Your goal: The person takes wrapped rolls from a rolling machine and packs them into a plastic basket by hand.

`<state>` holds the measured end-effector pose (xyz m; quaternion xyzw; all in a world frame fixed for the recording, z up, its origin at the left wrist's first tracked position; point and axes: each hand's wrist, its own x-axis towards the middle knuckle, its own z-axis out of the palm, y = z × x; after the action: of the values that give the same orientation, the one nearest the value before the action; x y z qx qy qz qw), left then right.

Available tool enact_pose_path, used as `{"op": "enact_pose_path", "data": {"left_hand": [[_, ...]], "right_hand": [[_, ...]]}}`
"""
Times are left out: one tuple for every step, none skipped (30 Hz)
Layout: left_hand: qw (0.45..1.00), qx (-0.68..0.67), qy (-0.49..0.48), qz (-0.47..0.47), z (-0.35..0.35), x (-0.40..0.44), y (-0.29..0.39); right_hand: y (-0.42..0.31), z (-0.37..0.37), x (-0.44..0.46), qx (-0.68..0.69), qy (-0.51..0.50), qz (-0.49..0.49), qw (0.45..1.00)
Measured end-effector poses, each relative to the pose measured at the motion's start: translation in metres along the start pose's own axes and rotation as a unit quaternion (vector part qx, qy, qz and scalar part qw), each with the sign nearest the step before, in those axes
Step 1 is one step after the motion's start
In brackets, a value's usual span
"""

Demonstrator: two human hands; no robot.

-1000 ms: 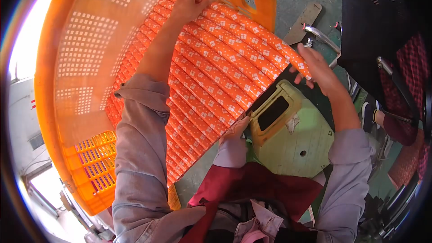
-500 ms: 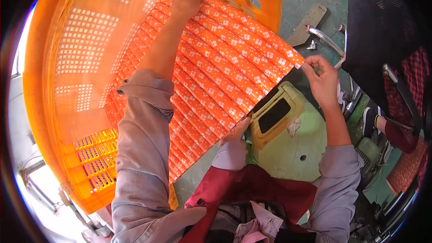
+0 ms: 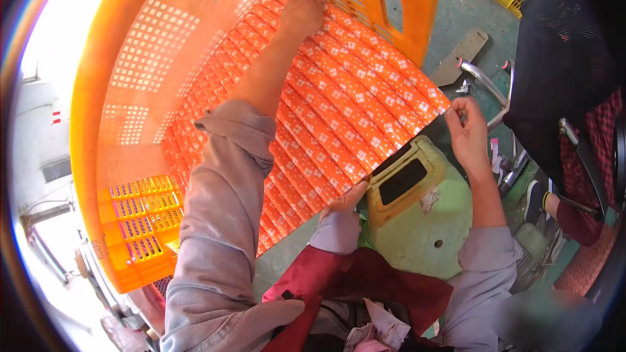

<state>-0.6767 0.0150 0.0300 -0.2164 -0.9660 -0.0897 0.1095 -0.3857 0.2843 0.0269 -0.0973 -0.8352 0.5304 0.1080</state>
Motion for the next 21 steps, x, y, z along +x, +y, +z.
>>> {"op": "enact_pose_path", "data": {"left_hand": [[1.0,0.014,-0.013,0.015,0.0,-0.001,0.0],[1.0,0.014,-0.01,0.013,-0.001,-0.001,0.0],[1.0,0.001,-0.005,0.001,0.0,-0.002,0.0],[1.0,-0.011,-0.001,-0.009,0.0,-0.002,0.001],[1.0,-0.023,0.004,-0.018,0.0,0.001,0.002],[1.0,-0.024,0.002,-0.016,-0.002,0.004,0.0],[0.991,0.105,-0.049,0.064,-0.005,0.008,-0.005],[0.957,0.227,-0.101,0.149,-0.01,0.011,-0.007],[0.899,0.337,-0.145,0.237,-0.006,0.013,-0.006],[0.931,0.248,-0.021,0.266,0.01,0.014,-0.019],[0.941,0.152,0.105,0.283,0.022,0.015,-0.033],[0.952,0.11,0.114,0.26,0.02,0.011,-0.03],[0.961,0.067,0.123,0.236,0.016,0.009,-0.025],[0.955,0.121,0.075,0.262,0.018,0.016,-0.036],[0.941,0.176,0.026,0.288,0.015,0.021,-0.042],[0.964,0.105,0.056,0.239,0.016,0.019,-0.043],[0.978,0.031,0.085,0.188,0.011,0.013,-0.038],[0.982,0.018,0.126,0.14,0.011,0.011,-0.035],[0.982,0.002,0.165,0.091,0.011,0.01,-0.033],[0.971,-0.013,0.191,0.144,0.004,0.012,-0.036],[0.956,-0.029,0.217,0.196,0.001,0.015,-0.035]], "right_hand": [[0.0,0.0,-0.001,-0.001,0.0,-0.002,1.0],[-0.001,0.001,-0.001,0.009,0.001,0.013,1.0],[-0.001,0.002,-0.002,0.019,0.001,0.03,0.999],[-0.001,0.003,-0.003,0.03,0.004,0.048,0.998],[0.0,0.005,-0.001,0.031,0.006,0.047,0.998],[0.002,0.008,0.002,0.028,0.003,0.04,0.999],[0.005,0.01,0.003,0.022,0.002,0.038,0.999],[0.009,0.01,-0.001,0.015,0.003,0.042,0.999],[0.013,0.009,-0.005,0.006,0.012,0.059,0.998],[0.016,0.009,-0.005,0.022,0.011,0.039,0.999],[0.017,0.009,-0.002,0.039,0.01,0.015,0.999],[0.016,0.007,-0.004,0.031,0.017,0.027,0.999],[0.015,0.002,-0.007,0.04,-0.006,0.024,0.999],[0.013,-0.004,-0.012,0.05,-0.027,0.02,0.998],[0.013,-0.007,-0.023,0.045,-0.017,0.03,0.998],[0.015,-0.01,-0.035,0.044,0.008,0.034,0.998],[0.017,-0.013,-0.049,0.042,0.032,0.037,0.998],[0.018,-0.017,-0.065,0.038,0.057,0.041,0.997],[0.013,-0.021,-0.086,0.078,0.051,0.068,0.993],[0.006,-0.024,-0.111,0.121,0.047,0.091,0.987],[0.0,-0.025,-0.137,0.134,0.041,0.112,0.984]]}}
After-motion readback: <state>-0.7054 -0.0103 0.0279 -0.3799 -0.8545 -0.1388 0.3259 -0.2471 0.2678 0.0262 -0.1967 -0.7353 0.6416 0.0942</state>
